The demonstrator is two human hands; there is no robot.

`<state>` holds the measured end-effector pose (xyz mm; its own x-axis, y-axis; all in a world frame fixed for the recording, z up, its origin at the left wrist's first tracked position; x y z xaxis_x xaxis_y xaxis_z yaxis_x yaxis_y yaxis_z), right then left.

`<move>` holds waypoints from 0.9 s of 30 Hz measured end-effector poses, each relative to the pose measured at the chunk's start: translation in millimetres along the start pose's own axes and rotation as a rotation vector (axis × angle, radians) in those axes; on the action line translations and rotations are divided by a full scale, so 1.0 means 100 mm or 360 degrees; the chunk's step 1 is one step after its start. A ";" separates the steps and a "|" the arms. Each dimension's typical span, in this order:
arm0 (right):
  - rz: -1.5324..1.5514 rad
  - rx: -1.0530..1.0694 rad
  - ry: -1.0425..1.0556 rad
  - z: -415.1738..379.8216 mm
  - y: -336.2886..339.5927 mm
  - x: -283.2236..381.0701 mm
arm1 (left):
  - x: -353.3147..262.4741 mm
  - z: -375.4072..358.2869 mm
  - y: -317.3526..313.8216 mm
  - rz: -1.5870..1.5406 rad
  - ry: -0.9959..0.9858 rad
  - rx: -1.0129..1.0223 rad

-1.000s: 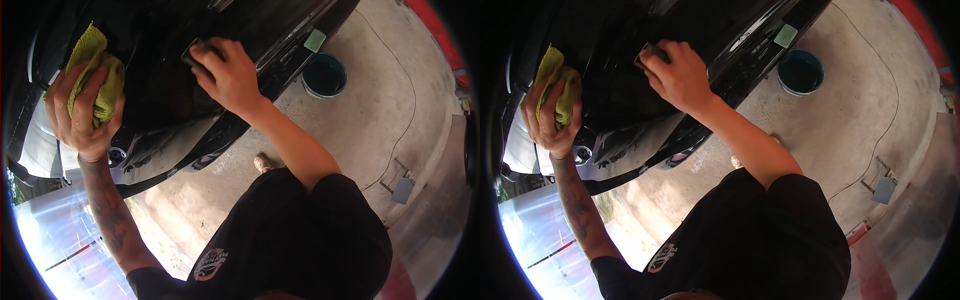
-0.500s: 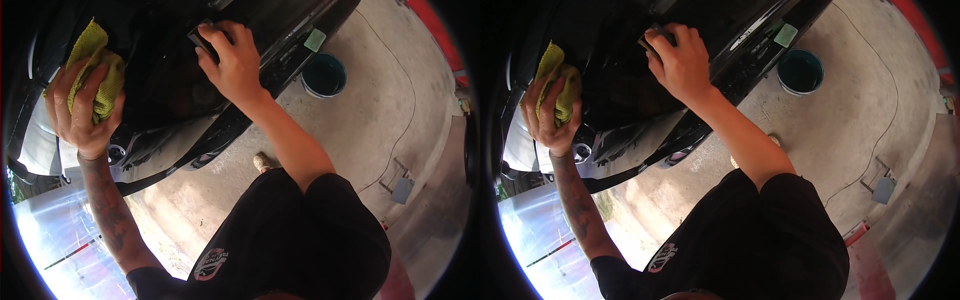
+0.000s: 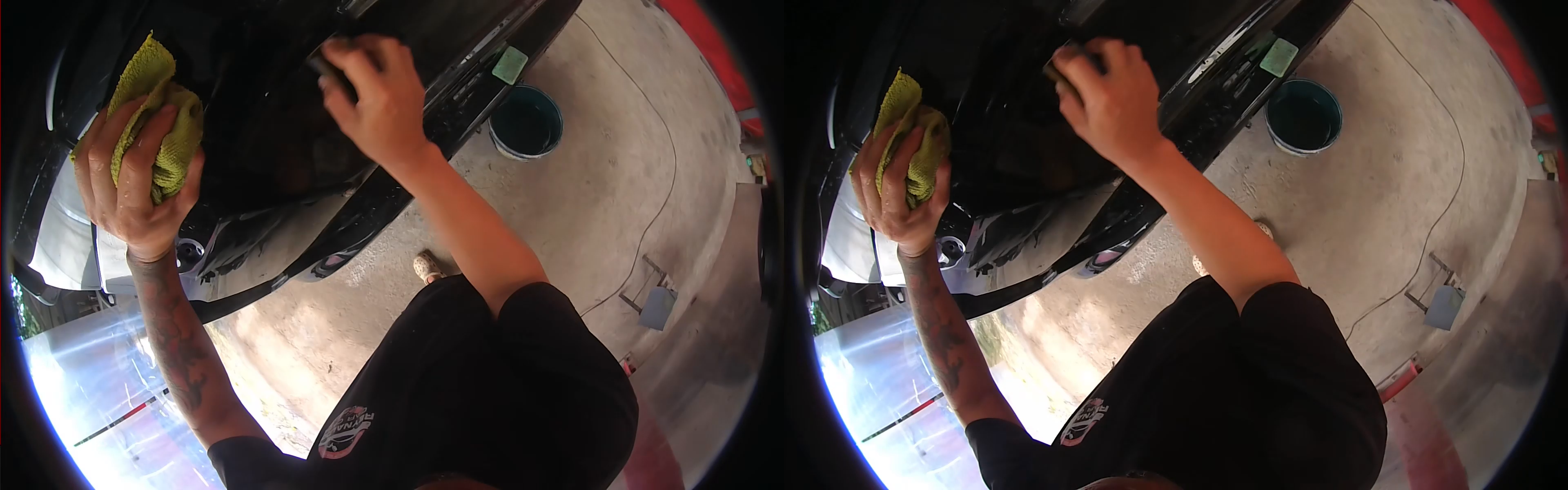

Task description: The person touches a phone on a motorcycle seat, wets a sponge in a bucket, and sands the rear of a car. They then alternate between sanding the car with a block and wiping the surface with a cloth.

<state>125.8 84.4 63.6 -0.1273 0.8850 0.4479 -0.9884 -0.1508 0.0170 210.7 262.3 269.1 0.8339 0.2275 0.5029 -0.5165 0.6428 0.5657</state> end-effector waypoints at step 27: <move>0.0060 0.0294 0.0382 -0.11 0.10 -0.24 | 0.01 -0.01 0.01 0.0025 0.0030 0.0025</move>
<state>118.4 66.6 42.8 -0.2013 0.9526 0.2280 -0.9536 -0.2438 0.1767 211.1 263.9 269.4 0.8291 0.2513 0.4994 -0.5324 0.6276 0.5680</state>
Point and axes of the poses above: each hand's wrist, its own z-axis towards the middle knuckle, its own y-axis out of the back of the hand, x = y × z, the point moved 3 cm from there along z, towards the middle knuckle, and after that the axes turned 12 degrees about y, right-handed, at the moved point
